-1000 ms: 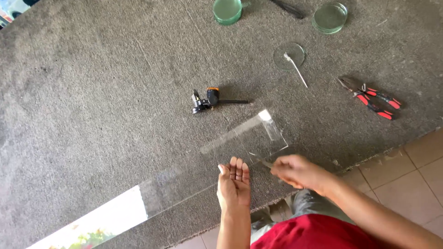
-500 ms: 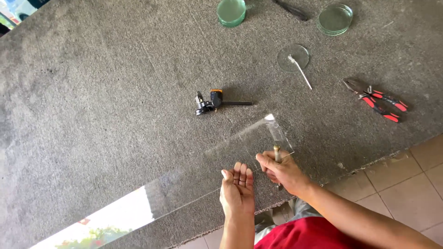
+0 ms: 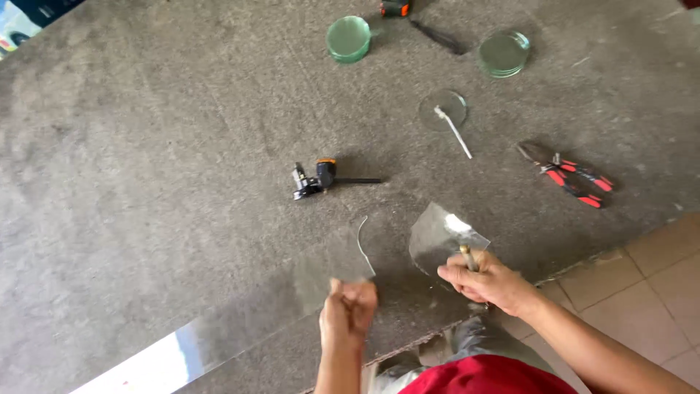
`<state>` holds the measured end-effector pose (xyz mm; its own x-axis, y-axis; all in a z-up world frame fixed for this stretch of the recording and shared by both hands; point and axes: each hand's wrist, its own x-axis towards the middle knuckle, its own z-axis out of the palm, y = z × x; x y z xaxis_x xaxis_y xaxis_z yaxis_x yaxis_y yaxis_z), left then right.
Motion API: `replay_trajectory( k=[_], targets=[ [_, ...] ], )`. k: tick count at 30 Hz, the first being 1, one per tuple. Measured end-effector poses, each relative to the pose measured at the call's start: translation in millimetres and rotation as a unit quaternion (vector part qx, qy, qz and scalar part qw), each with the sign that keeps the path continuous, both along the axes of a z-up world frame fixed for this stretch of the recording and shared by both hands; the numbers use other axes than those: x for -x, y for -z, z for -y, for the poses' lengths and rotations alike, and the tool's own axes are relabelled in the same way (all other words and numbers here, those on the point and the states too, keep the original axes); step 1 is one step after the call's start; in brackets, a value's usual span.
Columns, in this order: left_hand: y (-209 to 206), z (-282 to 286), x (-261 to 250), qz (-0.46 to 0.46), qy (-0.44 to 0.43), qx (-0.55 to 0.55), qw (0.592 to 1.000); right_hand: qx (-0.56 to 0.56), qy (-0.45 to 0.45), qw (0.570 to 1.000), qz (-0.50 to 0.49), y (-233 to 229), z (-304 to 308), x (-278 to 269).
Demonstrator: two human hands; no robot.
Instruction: Cutting circular pieces from a glass sheet using specialized glass cutting tools and pliers.
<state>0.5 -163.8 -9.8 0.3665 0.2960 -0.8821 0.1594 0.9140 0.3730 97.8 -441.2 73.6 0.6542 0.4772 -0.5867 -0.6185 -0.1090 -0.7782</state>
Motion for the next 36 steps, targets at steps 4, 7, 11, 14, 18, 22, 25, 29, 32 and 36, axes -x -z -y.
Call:
replay_trajectory(
  k=[4, 7, 11, 14, 18, 22, 25, 29, 32, 36],
  targets=[
    [-57.5, 27.1, -18.8, 0.215, 0.306, 0.235, 0.897, -0.021, -0.122, 0.992, 0.006, 0.3, 17.9, -10.5],
    [-93.5, 61.3, -35.0, 0.064, 0.350, 0.076, 0.931, 0.034, -0.215, 0.975, 0.051, -19.6, 11.8, -18.4],
    [-35.9, 80.5, -54.2, 0.100, 0.305, -0.098, 0.942, 0.212, -0.304, 0.907, 0.201, -35.0, 22.2, -44.3],
    [-67.2, 69.1, -56.5, -0.001, 0.333, -0.128, 0.934, 0.303, -0.199, 0.886, 0.289, -11.6, 48.0, -72.8],
    [-59.9, 78.6, -49.8, -0.012, 0.334, -0.146, 0.931, 0.418, 0.002, 0.849, 0.323, 4.2, 66.2, -122.6],
    [-57.5, 91.8, -43.9, -0.007, 0.342, -0.150, 0.928, 0.403, 0.057, 0.828, 0.387, 27.0, 79.0, -175.0],
    [-63.0, 93.1, -49.3, -0.023, 0.361, -0.172, 0.916, 0.413, 0.033, 0.800, 0.433, 11.0, 82.9, -192.5],
    [-69.5, 87.6, -49.0, -0.018, 0.385, -0.179, 0.905, 0.588, -0.039, 0.747, 0.307, -47.8, 86.9, -168.7],
    [-71.7, 89.6, -47.6, 0.000, 0.403, -0.199, 0.894, 0.627, -0.089, 0.718, 0.288, -28.4, 137.0, -147.6],
    [-59.4, 93.9, -40.7, 0.014, 0.438, -0.256, 0.862, 0.610, -0.135, 0.695, 0.356, 18.7, 183.7, -130.8]
  ],
)
